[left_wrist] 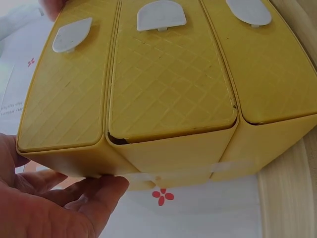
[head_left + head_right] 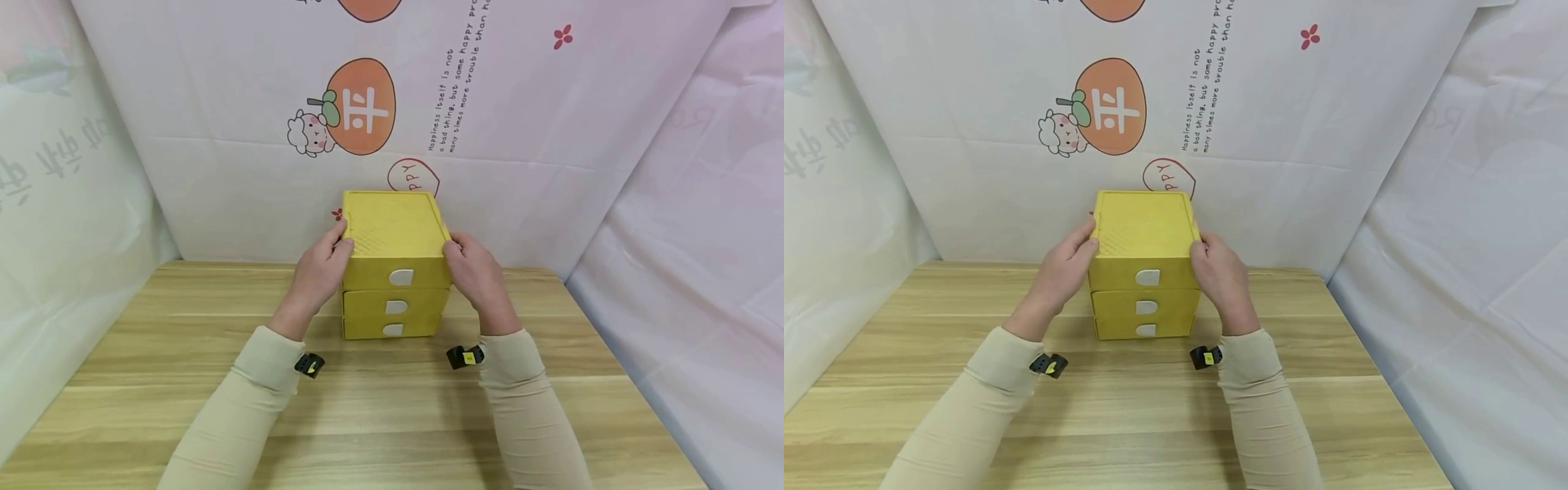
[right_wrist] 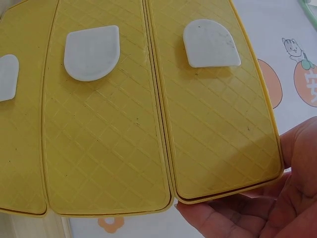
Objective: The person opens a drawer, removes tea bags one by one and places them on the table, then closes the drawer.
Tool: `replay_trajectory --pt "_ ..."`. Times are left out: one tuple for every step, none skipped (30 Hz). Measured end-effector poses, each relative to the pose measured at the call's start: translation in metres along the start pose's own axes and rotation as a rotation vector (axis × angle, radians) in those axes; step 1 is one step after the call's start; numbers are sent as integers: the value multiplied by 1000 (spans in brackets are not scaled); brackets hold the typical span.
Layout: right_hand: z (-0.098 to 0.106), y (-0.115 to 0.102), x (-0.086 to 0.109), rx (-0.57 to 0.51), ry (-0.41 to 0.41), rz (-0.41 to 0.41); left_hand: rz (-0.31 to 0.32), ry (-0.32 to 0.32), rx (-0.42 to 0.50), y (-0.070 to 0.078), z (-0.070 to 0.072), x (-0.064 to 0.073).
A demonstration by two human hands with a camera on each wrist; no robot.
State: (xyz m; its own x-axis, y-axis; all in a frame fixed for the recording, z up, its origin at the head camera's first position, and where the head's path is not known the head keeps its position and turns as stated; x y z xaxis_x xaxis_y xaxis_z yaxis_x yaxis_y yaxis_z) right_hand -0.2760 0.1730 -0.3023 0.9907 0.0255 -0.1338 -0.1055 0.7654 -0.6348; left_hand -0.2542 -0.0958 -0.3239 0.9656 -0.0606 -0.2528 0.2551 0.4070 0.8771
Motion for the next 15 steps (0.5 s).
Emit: replay_trajectory --pt "0 0 0 -1 0 0 3 4 1 0 0 0" --pt "0 -1 0 -1 2 1 6 8 2 0 0 0" --pt "-1 -1 1 1 4 3 9 12 3 0 0 0" --pt "-1 -2 1 2 5 3 13 17 4 0 0 -1" --pt "-1 -2 1 2 6 4 19 20 2 -1 1 -1" --pt "-2 -3 1 1 5 4 24 25 0 -1 1 -1" --pt "-2 -3 1 1 5 5 32 30 1 -2 1 -1" --pt "-3 -4 2 3 6 6 38 35 3 -2 2 -1" --pt "-4 -5 2 4 6 7 43 41 3 -2 2 -1" --pt "-4 -5 2 3 6 7 48 45 5 -3 2 -1" --pt "-5 -6 1 6 7 8 52 49 6 -3 3 -1" --pt "-5 -6 1 6 8 10 54 53 9 -3 3 -1" --pt "-6 -7 1 7 10 11 55 56 12 -3 4 -1" --pt "-6 -7 1 7 11 12 55 56 15 -3 4 -2" --pt "-7 -7 1 6 11 13 54 58 16 -4 4 -2"
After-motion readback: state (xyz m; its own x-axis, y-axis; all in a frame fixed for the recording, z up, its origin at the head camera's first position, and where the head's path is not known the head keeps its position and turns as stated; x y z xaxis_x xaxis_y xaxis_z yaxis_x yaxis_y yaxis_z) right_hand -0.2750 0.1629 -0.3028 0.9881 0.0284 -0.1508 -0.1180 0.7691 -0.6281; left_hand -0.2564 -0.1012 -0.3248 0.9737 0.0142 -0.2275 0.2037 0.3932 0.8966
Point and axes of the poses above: each hand's wrist, its own x-axis away from the middle knuckle, its own z-axis out of the back of the hand, y = z × x, the point moved 1 cm from there along -x, towards the middle knuckle, and after that the axes turned 3 degrees about x, right-handed, at the moved point
